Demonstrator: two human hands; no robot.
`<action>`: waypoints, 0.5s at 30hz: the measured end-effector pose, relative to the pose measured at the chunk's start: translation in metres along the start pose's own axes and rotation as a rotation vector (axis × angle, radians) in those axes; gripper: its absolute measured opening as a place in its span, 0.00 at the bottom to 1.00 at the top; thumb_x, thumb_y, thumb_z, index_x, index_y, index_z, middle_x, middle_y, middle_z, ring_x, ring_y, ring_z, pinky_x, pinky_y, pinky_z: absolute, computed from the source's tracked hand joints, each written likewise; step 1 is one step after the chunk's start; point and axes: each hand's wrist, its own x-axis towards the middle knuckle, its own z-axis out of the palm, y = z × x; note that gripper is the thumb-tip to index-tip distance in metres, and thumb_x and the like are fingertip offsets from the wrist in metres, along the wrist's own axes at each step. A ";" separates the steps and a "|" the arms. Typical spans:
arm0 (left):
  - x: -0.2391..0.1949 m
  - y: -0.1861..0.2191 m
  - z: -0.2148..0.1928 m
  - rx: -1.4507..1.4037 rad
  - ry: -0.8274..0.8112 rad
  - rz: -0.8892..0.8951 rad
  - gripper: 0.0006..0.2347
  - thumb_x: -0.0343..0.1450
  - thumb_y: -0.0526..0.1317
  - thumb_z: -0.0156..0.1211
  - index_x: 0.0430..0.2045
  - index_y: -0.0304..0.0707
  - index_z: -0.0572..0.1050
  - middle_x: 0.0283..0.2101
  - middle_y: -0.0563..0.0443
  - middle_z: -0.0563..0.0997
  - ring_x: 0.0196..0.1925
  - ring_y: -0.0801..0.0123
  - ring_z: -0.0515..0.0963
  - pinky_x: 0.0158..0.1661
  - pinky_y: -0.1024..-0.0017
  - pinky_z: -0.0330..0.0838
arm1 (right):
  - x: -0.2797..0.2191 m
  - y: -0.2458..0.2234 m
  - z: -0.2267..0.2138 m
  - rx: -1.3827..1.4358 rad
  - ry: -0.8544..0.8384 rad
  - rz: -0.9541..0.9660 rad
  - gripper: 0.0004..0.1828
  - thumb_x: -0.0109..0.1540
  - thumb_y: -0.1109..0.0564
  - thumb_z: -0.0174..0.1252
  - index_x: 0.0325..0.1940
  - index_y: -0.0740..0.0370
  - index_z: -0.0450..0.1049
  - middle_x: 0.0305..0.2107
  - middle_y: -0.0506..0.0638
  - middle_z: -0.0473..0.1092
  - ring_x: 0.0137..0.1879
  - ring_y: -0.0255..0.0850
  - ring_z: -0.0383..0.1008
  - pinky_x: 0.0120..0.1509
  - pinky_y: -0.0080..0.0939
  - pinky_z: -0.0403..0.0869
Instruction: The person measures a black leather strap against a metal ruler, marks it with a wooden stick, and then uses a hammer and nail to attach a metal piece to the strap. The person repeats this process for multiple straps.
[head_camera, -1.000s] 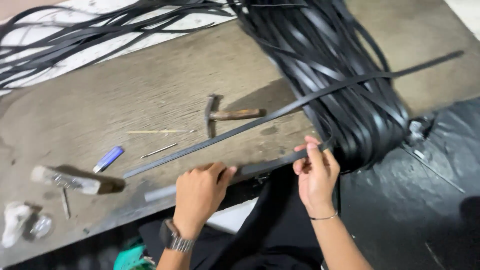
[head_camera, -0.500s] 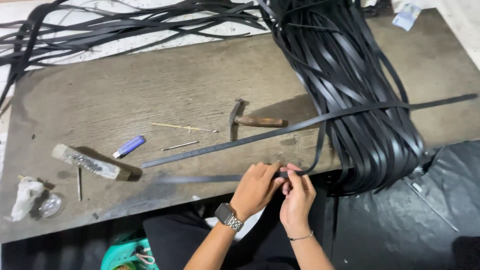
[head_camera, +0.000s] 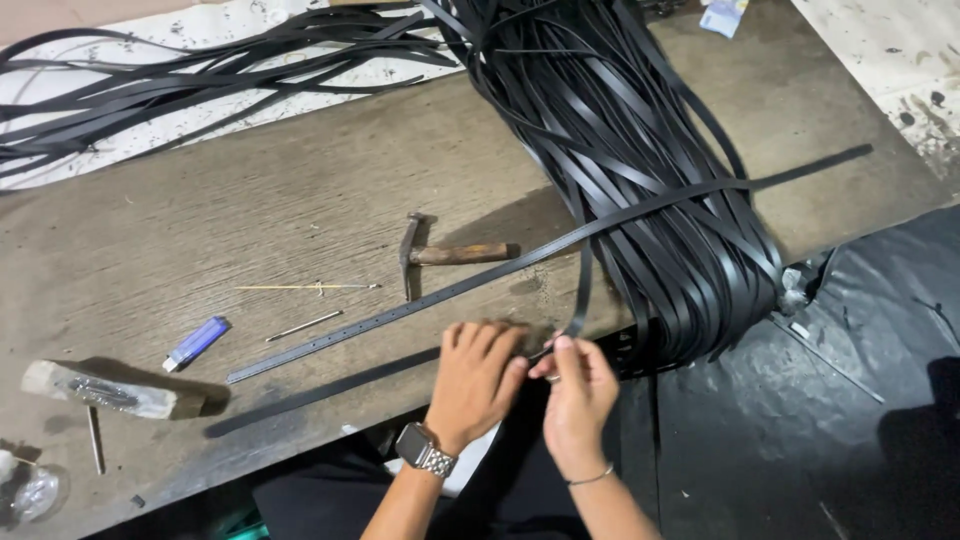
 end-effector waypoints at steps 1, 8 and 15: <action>0.002 0.003 0.004 -0.001 -0.003 0.003 0.17 0.78 0.49 0.39 0.49 0.41 0.74 0.48 0.48 0.78 0.49 0.56 0.71 0.51 0.54 0.58 | -0.003 0.003 0.000 0.001 0.004 -0.001 0.06 0.67 0.61 0.57 0.39 0.69 0.73 0.30 0.57 0.74 0.26 0.38 0.71 0.33 0.38 0.75; -0.005 -0.011 0.021 -0.116 0.061 0.011 0.18 0.80 0.51 0.35 0.35 0.43 0.75 0.16 0.56 0.72 0.13 0.68 0.71 0.15 0.69 0.58 | 0.007 -0.019 0.000 -0.029 -0.142 0.273 0.10 0.67 0.57 0.57 0.31 0.59 0.70 0.21 0.43 0.59 0.22 0.26 0.48 0.26 0.30 0.47; -0.016 -0.011 0.012 0.060 -0.313 -0.366 0.16 0.78 0.53 0.44 0.28 0.49 0.75 0.15 0.46 0.80 0.25 0.44 0.84 0.30 0.55 0.74 | 0.045 -0.036 0.007 0.033 -0.084 0.246 0.06 0.69 0.58 0.57 0.40 0.63 0.76 0.20 0.41 0.50 0.19 0.28 0.44 0.21 0.27 0.50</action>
